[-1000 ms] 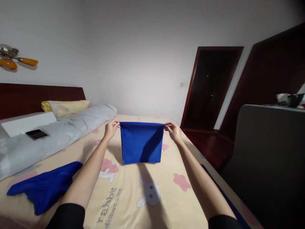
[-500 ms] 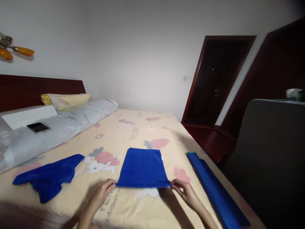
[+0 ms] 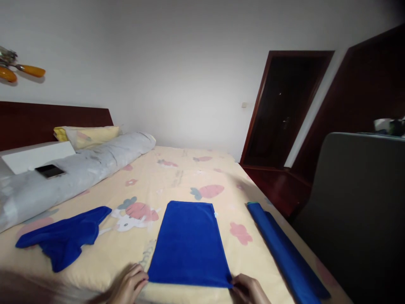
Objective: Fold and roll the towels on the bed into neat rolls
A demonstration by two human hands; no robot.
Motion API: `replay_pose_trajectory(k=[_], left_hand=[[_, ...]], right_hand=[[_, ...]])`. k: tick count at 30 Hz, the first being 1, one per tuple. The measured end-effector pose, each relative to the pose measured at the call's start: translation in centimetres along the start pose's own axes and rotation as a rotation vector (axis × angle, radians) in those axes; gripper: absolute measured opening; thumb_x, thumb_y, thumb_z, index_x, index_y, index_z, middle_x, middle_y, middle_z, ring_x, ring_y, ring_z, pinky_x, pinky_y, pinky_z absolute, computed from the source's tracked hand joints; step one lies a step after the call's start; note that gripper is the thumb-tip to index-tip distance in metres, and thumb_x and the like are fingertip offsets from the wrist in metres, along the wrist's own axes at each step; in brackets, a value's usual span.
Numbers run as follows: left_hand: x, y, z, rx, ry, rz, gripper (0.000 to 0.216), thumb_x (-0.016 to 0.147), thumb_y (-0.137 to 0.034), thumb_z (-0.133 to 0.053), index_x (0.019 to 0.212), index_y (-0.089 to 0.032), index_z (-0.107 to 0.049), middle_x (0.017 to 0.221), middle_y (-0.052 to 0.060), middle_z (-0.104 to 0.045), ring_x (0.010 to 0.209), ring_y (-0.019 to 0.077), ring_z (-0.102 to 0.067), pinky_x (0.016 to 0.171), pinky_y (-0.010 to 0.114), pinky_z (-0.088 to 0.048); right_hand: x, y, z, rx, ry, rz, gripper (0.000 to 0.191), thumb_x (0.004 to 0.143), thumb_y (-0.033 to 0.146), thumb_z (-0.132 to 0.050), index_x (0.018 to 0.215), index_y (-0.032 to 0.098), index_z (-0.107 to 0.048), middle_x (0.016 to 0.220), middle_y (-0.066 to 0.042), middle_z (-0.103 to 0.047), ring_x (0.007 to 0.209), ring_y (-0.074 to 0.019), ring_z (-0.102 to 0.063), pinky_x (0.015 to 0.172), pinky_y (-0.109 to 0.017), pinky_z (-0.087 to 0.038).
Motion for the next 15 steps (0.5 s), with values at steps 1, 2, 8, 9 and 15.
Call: replay_pose_trajectory(k=[1, 2, 8, 9, 15], left_hand=[[-0.3, 0.0, 0.0, 0.011, 0.008, 0.01, 0.018, 0.088, -0.029, -0.058, 0.076, -0.027, -0.071, 0.078, 0.001, -0.069, 0.076, 0.0155, -0.065, 0.069, 0.021, -0.053], [-0.5, 0.0, 0.1, 0.026, 0.008, 0.02, 0.015, 0.086, -0.03, -0.061, 0.077, -0.027, -0.072, 0.081, 0.001, -0.069, 0.078, 0.0162, -0.066, 0.071, 0.022, -0.054], [1.7, -5.5, -0.7, 0.146, -0.08, 0.002, 0.02, 0.09, -0.037, -0.055, 0.088, -0.028, -0.073, 0.091, 0.004, -0.071, 0.086, 0.0195, -0.068, 0.078, 0.029, -0.056], [2.7, -7.1, -1.6, 0.172, -0.104, -0.025, 0.026, 0.094, -0.031, -0.047, 0.098, -0.028, -0.072, 0.098, 0.004, -0.072, 0.091, 0.0191, -0.068, 0.082, 0.03, -0.056], [7.0, -10.1, -9.7, 0.359, -0.042, -0.014, 0.052, 0.092, -0.016, -0.033, 0.143, -0.02, -0.045, 0.147, 0.008, -0.048, 0.134, 0.0211, -0.045, 0.107, 0.039, -0.043]], right_hand=[[-0.1, -0.1, 0.1, -0.012, 0.009, 0.001, 0.02, 0.083, 0.035, -0.052, 0.079, 0.021, -0.066, 0.071, -0.002, -0.068, 0.07, -0.0184, -0.061, 0.065, -0.025, -0.045], [-0.2, -0.1, 0.1, -0.03, 0.021, 0.009, 0.019, 0.082, 0.034, -0.052, 0.079, 0.021, -0.066, 0.072, -0.002, -0.068, 0.07, -0.0184, -0.062, 0.066, -0.025, -0.046], [1.7, 5.2, -1.2, -0.222, -0.197, 0.187, 0.028, 0.092, 0.031, -0.042, 0.09, 0.021, -0.068, 0.09, -0.009, -0.068, 0.083, -0.0191, -0.066, 0.077, -0.029, -0.053], [2.4, 6.7, -2.3, -0.244, -0.249, 0.228, 0.033, 0.094, 0.029, -0.037, 0.1, 0.021, -0.068, 0.099, -0.011, -0.069, 0.092, -0.0196, -0.067, 0.084, -0.03, -0.053], [6.1, 10.8, -10.7, -0.453, -0.192, 0.282, 0.049, 0.096, 0.027, -0.036, 0.144, 0.023, -0.042, 0.149, -0.008, -0.043, 0.137, -0.0236, -0.04, 0.11, -0.041, -0.039]])
Point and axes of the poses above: each hand's wrist, its own x-axis towards the middle knuckle, its own z-axis out of the back of the hand, y = z × x, the point moved 8 cm from there along x, towards the middle knuckle
